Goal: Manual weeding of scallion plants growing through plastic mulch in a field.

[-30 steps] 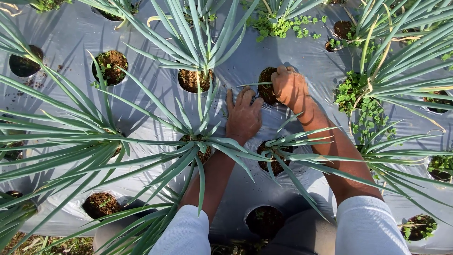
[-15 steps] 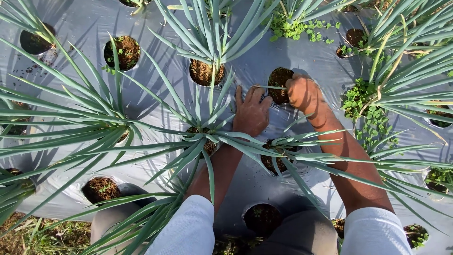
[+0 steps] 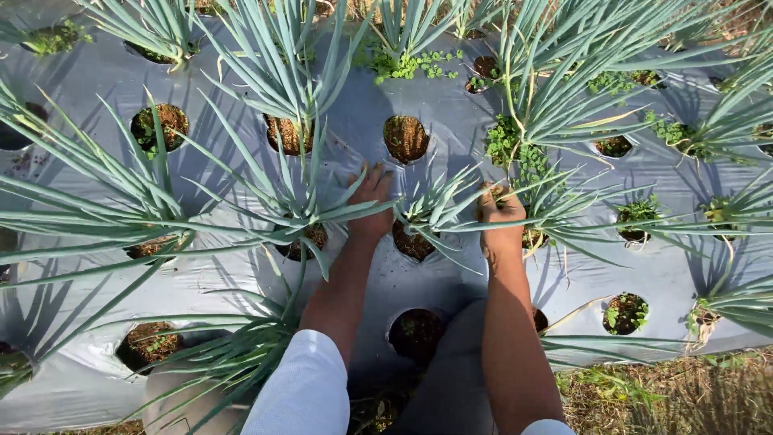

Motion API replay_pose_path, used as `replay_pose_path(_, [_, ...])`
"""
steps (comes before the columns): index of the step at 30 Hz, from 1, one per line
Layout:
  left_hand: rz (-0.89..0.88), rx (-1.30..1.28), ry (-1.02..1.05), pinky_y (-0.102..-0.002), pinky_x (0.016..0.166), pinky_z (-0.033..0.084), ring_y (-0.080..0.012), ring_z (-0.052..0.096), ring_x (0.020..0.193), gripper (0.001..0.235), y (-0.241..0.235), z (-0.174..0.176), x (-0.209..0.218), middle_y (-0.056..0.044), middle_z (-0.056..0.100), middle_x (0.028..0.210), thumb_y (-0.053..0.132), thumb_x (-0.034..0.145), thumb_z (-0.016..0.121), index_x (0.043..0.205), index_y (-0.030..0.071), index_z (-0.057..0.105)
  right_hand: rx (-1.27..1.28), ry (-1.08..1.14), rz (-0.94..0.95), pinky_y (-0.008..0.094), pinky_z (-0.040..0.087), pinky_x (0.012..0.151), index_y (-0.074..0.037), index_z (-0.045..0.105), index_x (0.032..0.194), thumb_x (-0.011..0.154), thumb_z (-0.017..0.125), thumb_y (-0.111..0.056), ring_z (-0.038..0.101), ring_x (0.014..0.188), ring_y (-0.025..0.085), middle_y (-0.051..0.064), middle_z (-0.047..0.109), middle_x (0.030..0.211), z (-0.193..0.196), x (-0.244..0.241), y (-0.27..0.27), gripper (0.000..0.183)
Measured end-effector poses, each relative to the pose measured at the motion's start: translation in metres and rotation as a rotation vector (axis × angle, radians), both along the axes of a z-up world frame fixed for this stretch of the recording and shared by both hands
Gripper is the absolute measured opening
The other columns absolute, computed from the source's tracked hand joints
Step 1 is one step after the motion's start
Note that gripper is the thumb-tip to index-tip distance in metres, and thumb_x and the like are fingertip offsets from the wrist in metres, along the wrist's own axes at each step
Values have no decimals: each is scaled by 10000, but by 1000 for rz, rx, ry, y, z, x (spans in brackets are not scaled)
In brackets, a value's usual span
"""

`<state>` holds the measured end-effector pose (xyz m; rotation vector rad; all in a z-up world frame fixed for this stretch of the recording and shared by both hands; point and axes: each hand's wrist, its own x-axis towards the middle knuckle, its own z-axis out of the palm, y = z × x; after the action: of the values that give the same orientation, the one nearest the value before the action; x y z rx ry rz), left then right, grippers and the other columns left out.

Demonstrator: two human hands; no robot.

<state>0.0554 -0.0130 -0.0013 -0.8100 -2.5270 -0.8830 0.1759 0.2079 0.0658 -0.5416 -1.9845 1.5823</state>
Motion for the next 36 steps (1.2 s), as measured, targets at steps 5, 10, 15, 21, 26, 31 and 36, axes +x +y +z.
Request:
replay_pose_path(5, [160, -136, -138, -592, 1174, 336, -345, 516, 1406, 412, -10, 2, 67, -136, 621, 1432, 60, 984, 558, 1383, 112, 644, -49, -19, -226, 317, 472, 577, -110, 703, 927, 1053, 655, -115, 586, 596, 145, 73, 617, 664, 13, 77, -39, 135])
replay_pose_path(10, [172, -13, -361, -684, 1204, 249, -410, 394, 1498, 518, -23, 9, 145, -155, 474, 1603, 115, 999, 565, 1515, 102, 519, 70, -202, -106, 339, 457, 649, -134, 698, 1038, 1073, 667, -216, 614, 636, 197, 76, 657, 660, 6, 153, -89, 94])
replay_pose_path(15, [144, 49, -417, -665, 1228, 237, -423, 359, 1514, 465, -49, 6, 221, -192, 425, 1628, 99, 1065, 503, 1530, 87, 486, 173, -431, 47, 456, 534, 837, -136, 723, 1018, 1028, 673, -221, 724, 842, 298, 123, 742, 744, 6, 206, -156, 99])
replay_pose_path(21, [-426, 377, -350, -583, 1264, 260, -405, 353, 1512, 443, -149, -86, 273, -168, 401, 1645, 147, 1095, 469, 1534, 117, 519, 283, -312, 438, 519, 676, 677, 2, 723, 1023, 946, 714, -18, 766, 883, 397, 238, 742, 916, -7, 242, -229, 80])
replay_pose_path(26, [-430, -90, -361, -646, 974, 546, -442, 660, 1119, 331, -252, -134, 306, -215, 680, 1279, 198, 1064, 550, 1360, 76, 636, 883, -431, 874, 511, 645, 840, -19, 670, 1236, 956, 671, -50, 697, 1043, 419, 269, 699, 1122, -101, 261, -256, 282])
replay_pose_path(31, [-310, -622, -648, -511, 689, 613, -378, 700, 880, 451, -317, -144, 270, -156, 713, 1037, 556, 1049, 470, 1068, 175, 710, 943, -759, 1310, 469, 610, 890, 32, 606, 1308, 1012, 564, -71, 675, 1034, 358, 273, 687, 1142, -116, 253, -272, 316])
replay_pose_path(36, [-159, -507, -840, -389, 717, 617, -229, 747, 913, 422, -394, -38, 201, -6, 773, 986, 582, 1049, 497, 1082, 255, 762, 873, -918, 1239, 487, 613, 780, -128, 742, 1243, 1045, 557, -363, 733, 939, 349, 171, 768, 1078, -86, 166, -238, 358])
